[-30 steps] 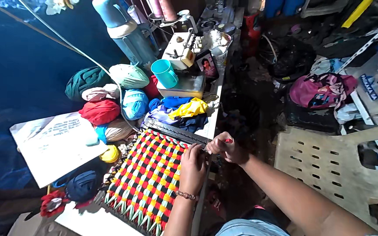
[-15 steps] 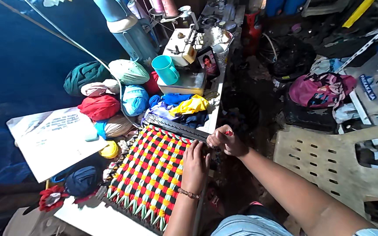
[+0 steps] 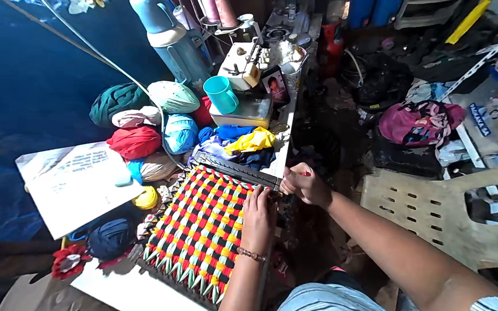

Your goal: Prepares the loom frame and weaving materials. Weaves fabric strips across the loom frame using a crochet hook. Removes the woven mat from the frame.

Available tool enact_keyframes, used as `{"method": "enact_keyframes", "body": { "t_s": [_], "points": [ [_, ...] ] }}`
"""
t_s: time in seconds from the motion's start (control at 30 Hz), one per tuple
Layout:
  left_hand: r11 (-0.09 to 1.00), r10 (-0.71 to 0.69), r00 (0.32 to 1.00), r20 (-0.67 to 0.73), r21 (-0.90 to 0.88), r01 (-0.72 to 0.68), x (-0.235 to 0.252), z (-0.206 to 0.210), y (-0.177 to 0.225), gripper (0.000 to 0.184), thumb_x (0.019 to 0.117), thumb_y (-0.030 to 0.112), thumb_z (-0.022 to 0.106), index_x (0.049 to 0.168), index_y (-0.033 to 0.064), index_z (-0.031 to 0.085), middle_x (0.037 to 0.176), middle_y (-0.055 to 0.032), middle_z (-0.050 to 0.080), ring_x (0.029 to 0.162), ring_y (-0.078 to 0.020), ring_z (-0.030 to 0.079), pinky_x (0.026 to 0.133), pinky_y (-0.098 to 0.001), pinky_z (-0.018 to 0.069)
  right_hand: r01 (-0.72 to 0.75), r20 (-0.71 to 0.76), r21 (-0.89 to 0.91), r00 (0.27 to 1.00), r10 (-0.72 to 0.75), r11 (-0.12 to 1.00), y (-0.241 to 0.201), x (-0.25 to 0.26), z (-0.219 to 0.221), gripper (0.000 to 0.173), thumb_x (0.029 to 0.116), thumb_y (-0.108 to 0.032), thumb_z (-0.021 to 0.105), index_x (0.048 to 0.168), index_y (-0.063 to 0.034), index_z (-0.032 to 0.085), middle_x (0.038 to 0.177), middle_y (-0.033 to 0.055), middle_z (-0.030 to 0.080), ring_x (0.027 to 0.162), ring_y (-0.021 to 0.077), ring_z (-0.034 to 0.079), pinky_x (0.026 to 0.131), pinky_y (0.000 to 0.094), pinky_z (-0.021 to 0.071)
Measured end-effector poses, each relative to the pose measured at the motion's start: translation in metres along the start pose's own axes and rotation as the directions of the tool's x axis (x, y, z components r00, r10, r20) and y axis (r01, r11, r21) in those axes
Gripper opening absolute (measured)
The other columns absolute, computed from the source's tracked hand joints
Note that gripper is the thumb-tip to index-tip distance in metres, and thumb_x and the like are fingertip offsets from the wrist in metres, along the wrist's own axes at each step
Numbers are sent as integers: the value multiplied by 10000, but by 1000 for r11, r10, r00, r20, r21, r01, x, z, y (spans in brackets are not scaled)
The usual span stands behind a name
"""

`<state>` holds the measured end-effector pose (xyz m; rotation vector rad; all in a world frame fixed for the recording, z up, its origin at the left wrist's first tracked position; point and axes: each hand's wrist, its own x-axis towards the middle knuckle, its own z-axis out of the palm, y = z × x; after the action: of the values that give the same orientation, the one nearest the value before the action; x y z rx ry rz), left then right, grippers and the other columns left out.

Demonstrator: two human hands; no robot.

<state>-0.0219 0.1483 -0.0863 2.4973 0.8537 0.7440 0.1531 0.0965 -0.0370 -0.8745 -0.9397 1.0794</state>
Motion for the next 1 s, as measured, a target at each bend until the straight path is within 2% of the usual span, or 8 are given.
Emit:
{"method": "enact_keyframes", "body": {
  "t_s": [0.1, 0.23, 0.33, 0.43, 0.6, 0.77, 0.83, 1.0],
  "points": [
    [1000, 18, 999, -43, 4, -18, 0, 1, -1, 340, 903, 188, 687, 1174, -17, 694, 1271, -245, 666, 1150, -437, 657, 997, -551, 514, -96, -160, 86, 981, 109, 992, -21, 11, 19, 542, 1050, -255, 422, 511, -222, 365, 441, -103, 355, 412, 23, 401, 493, 231, 418],
    [998, -31, 1000, -1, -51, 31, 0, -2, 0, 385, 918, 218, 703, 1215, -25, 680, 1293, -249, 655, 1197, -449, 630, 1034, -568, 486, -152, -265, 138, 947, 184, 979, -24, 24, 28, 552, 1056, -238, 452, 512, -211, 362, 435, -96, 318, 399, 28, 355, 483, 229, 400],
    [991, -68, 998, 16, -115, 69, 0, -5, -1, 378, 967, 266, 639, 1230, -2, 691, 1336, -249, 635, 1227, -469, 604, 1042, -593, 463, -151, -294, 159, 936, 193, 976, -22, 27, 27, 499, 1045, -203, 494, 550, -185, 428, 451, -89, 330, 404, 23, 343, 468, 205, 370],
    [981, -93, 996, -7, -170, 91, 3, -10, -3, 266, 992, 156, 583, 1164, 19, 733, 1302, -234, 660, 1199, -444, 627, 1016, -573, 489, -144, -300, 188, 933, 197, 971, -24, 30, 28, 448, 1058, -182, 469, 610, -182, 462, 466, -93, 338, 417, 26, 357, 491, 208, 392],
    [982, -119, 990, 73, -138, 129, 20, -27, 3, 185, 924, 86, 682, 1073, 8, 759, 1186, -191, 723, 1111, -371, 690, 959, -518, 543, -160, -285, 195, 935, 212, 968, -24, 35, 29, 441, 1079, -192, 432, 639, -183, 461, 473, -93, 335, 423, 29, 369, 514, 213, 425],
    [999, -54, 996, 64, -1, 54, 27, -28, 2, 192, 871, 165, 780, 997, 21, 760, 1118, -177, 740, 996, -378, 723, 844, -544, 584, -157, -348, 230, 908, 232, 960, -28, 36, 31, 407, 1093, -207, 434, 693, -170, 496, 486, -87, 361, 443, 33, 405, 532, 209, 437],
    [999, -38, 998, 56, 8, 38, 26, -26, 0, 172, 879, 186, 770, 938, 25, 768, 1152, -189, 735, 1015, -400, 720, 838, -559, 581, -149, -366, 242, 901, 233, 959, -28, 36, 32, 405, 1093, -199, 437, 692, -167, 491, 492, -86, 371, 449, 35, 416, 542, 208, 446],
    [1000, -7, 1000, 21, -5, 7, 22, -21, -3, 120, 904, 157, 727, 926, 71, 807, 1190, -169, 733, 1025, -400, 717, 834, -555, 583, -104, -422, 270, 881, 215, 957, -24, 31, 34, 377, 1105, -238, 416, 743, -178, 501, 533, -88, 371, 473, 26, 410, 557, 191, 446]
  ]
}}
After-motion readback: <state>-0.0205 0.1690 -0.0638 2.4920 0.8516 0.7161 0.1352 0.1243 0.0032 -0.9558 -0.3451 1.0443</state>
